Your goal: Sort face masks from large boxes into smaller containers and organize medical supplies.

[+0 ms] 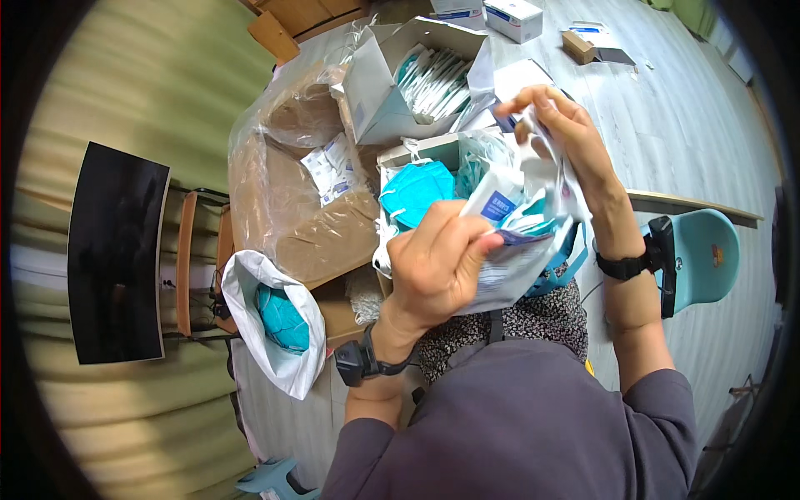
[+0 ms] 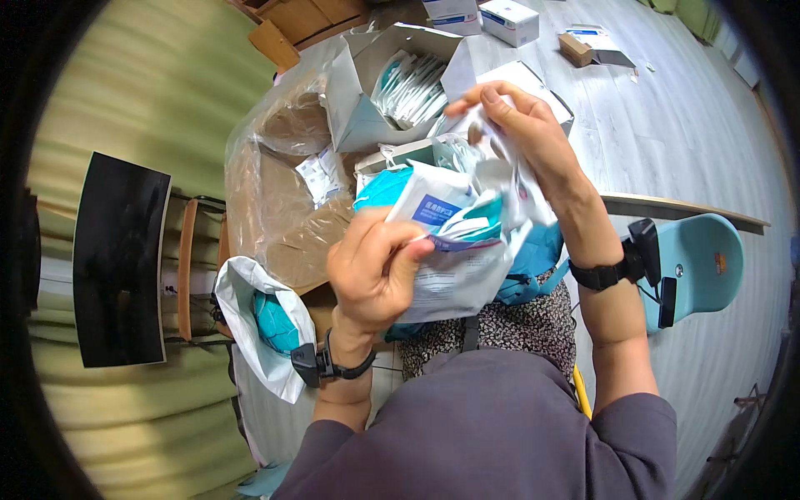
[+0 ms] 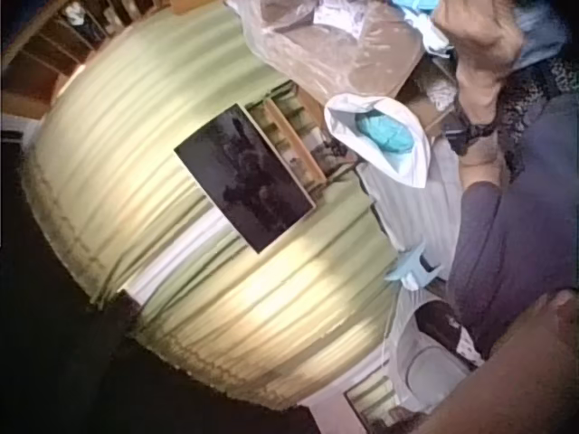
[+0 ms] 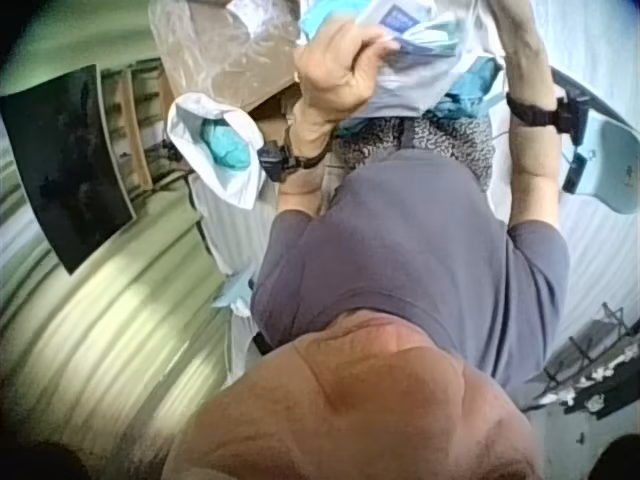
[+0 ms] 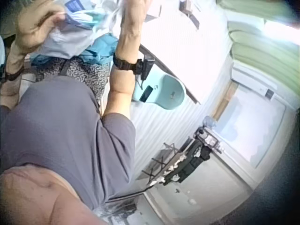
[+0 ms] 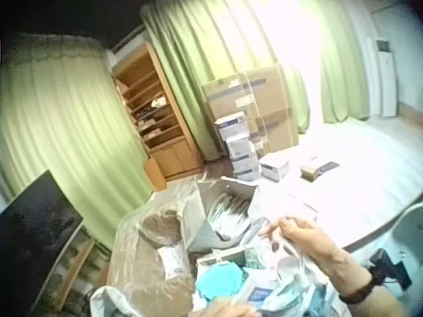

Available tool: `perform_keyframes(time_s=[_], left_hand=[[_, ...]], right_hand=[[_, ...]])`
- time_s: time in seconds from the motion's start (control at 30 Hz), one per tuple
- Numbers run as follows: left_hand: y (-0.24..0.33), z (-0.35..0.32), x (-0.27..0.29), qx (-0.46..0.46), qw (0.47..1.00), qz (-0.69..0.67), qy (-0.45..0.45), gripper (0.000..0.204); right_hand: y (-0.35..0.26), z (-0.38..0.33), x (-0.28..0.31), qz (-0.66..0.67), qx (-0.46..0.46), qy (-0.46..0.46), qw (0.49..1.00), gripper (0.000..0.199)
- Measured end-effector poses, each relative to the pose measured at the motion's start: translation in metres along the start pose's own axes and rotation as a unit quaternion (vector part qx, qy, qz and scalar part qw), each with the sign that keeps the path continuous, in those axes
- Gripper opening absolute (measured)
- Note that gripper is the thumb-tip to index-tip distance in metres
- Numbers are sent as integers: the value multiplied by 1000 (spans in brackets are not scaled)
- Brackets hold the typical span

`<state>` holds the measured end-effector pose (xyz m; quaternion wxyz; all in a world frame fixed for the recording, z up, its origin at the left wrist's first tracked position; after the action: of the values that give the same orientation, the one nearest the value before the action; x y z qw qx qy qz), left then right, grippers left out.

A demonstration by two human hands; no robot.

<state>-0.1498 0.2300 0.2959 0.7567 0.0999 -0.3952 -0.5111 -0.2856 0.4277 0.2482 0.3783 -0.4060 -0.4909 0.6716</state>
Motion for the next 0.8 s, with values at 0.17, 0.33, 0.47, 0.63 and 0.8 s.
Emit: perform_keyframes(time_s=[0.17, 0.33, 0.47, 0.63, 0.8], left_hand=[[-13, -4, -9, 15, 998, -4, -54, 15], [-23, -10, -21, 88, 990, -97, 56, 24], [-38, -8, -18, 202, 972, -117, -11, 32], [-36, -14, -26, 140, 983, 51, -105, 16], [5, -12, -42, -107, 965, 223, -92, 27]], right_hand=[[-34, -23, -38, -253, 49, -172, 951, 30], [-28, -35, -40, -189, 79, -50, 978, 16], [-31, -36, -48, -289, 254, -33, 923, 21], [-14, -39, -57, -329, 214, 37, 919, 24], [18, -20, -34, -321, 99, 170, 927, 20]])
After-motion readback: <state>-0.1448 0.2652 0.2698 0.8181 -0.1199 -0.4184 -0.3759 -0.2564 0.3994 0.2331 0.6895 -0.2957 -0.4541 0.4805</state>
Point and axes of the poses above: each hand's wrist, its own z-axis towards the middle knuckle, its own x-axis out of the back of the hand, y = z × x, the point moved 3 cm from there along z, towards the middle knuckle, and after that the axes turned 8 degrees about -z, right-handed, at the moved point
